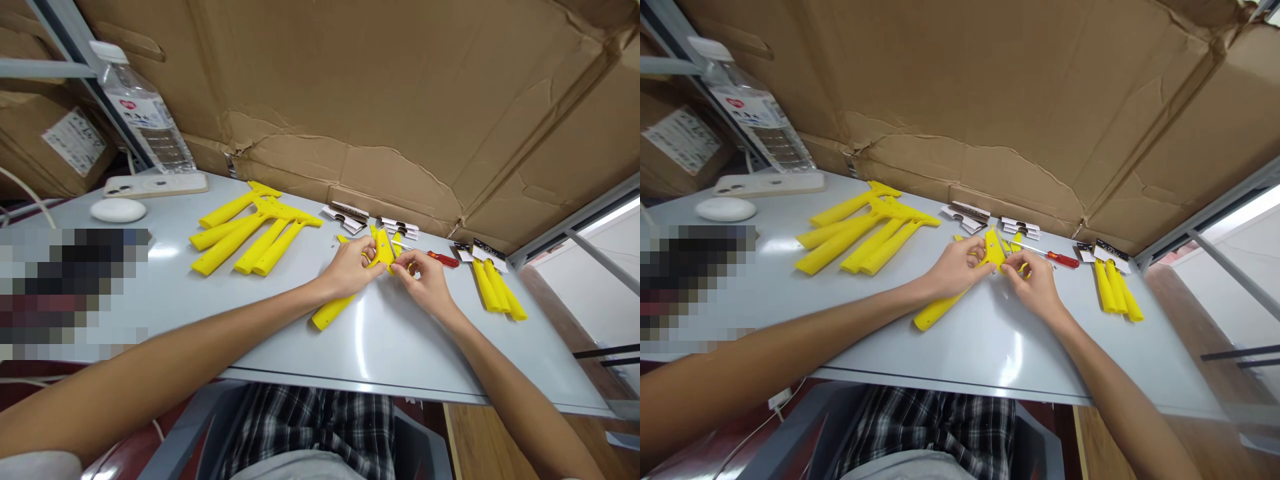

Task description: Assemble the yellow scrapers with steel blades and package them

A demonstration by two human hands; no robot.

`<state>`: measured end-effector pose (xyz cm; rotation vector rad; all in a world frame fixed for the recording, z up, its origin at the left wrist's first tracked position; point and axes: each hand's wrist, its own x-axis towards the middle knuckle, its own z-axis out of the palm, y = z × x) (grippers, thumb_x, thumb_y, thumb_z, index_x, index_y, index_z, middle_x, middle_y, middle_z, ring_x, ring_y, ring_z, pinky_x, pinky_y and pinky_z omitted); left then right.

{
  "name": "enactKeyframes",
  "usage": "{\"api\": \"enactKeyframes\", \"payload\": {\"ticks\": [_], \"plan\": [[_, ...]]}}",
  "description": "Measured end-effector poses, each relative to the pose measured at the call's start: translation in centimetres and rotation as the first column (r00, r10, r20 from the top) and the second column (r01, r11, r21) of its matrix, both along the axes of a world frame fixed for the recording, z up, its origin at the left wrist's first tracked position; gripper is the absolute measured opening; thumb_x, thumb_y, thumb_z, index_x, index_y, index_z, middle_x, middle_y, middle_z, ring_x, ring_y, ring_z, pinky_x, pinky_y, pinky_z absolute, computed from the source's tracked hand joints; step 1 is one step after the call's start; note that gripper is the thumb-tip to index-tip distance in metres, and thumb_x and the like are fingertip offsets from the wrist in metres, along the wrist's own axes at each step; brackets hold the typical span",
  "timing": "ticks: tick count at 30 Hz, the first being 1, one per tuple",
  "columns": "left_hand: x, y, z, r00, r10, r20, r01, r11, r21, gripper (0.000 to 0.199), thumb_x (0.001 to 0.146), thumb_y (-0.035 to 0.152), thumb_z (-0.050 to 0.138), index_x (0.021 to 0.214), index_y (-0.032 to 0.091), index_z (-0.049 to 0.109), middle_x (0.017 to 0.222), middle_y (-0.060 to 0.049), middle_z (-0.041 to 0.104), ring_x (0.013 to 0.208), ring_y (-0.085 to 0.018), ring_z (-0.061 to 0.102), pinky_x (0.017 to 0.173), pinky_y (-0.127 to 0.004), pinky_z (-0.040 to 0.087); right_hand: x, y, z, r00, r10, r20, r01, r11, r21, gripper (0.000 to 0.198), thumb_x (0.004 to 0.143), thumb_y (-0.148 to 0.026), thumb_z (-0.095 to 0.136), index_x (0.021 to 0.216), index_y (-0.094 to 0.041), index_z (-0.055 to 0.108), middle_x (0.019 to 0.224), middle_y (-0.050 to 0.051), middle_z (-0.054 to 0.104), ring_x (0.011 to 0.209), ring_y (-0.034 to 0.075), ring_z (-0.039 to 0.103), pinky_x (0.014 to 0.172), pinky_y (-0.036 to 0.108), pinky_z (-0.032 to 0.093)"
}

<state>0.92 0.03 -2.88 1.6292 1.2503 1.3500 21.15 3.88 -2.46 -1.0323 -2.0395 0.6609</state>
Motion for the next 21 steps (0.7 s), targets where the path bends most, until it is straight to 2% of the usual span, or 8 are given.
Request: {"api": "enactKeyframes", "payload": {"ticks": [4,9,13,17,19,21], "plan": [[0.0,0.0,0.1,1.000,-0.008,-0.011,0.008,1.000,0.009,0.024,0.076,0.033,0.073,0.083,0.020,0.054,0.084,-0.001,0.059,0.073,-0.015,0.057,0.067,-0.030,0.051,0.0,0.2,0.3,0.995,0.004,-0.104,-0.027,0.976,-0.217,0.025,0.081,-0.039,0.078,0.090,-0.017,0.070,0.087,0.004,0.069,0.078,0.013,0.059,0.069,0.026,0.047],[0.1,-0.3,0.4,1.000,-0.014,-0.019,0.014,1.000,-0.001,0.025,0.076,0.035,0.072,0.084,0.020,0.053,0.083,0.000,0.058,0.069,-0.013,0.055,0.062,-0.028,0.048,0.1,0.2,0.6,0.990,0.018,-0.143,-0.064,0.942,-0.330,0.032,0.078,-0.044,0.080,0.088,-0.015,0.072,0.082,0.003,0.066,0.076,0.011,0.056,0.072,0.026,0.045],[0.1,-0.3,0.3,1.000,-0.013,-0.003,0.013,1.000,-0.005,0.024,0.077,0.033,0.073,0.085,0.019,0.055,0.083,0.001,0.058,0.066,-0.012,0.054,0.060,-0.027,0.047,0.1,0.2,0.6,0.990,0.010,-0.142,-0.056,0.944,-0.326,0.033,0.077,-0.045,0.081,0.088,-0.015,0.072,0.083,0.004,0.066,0.076,0.012,0.056,0.071,0.026,0.044],[-0.1,0.2,0.3,0.998,-0.016,0.056,0.018,1.000,-0.020,0.022,0.077,0.028,0.076,0.089,0.018,0.060,0.085,-0.001,0.063,0.072,-0.013,0.061,0.063,-0.026,0.051,0.5,0.9,0.4,0.987,-0.011,-0.162,-0.039,0.952,-0.302,0.034,0.080,-0.046,0.079,0.092,-0.016,0.070,0.085,0.004,0.067,0.077,0.012,0.058,0.071,0.026,0.045],[-0.4,0.5,0.4,0.992,-0.011,0.122,0.020,0.997,-0.075,0.023,0.078,0.026,0.077,0.093,0.017,0.063,0.087,-0.002,0.066,0.070,-0.014,0.063,0.061,-0.026,0.053,1.1,1.7,0.2,0.988,-0.040,-0.151,-0.001,0.965,-0.263,0.033,0.083,-0.047,0.076,0.094,-0.016,0.068,0.085,0.004,0.067,0.076,0.012,0.058,0.068,0.025,0.044],[-0.8,0.9,0.6,0.982,0.004,0.191,0.026,0.988,-0.153,0.028,0.078,0.026,0.080,0.100,0.016,0.066,0.092,-0.004,0.070,0.067,-0.014,0.064,0.059,-0.027,0.054,1.8,2.7,0.0,0.991,-0.088,-0.097,0.071,0.983,-0.172,0.031,0.086,-0.046,0.072,0.093,-0.016,0.068,0.087,0.004,0.068,0.075,0.013,0.059,0.065,0.025,0.044]]}}
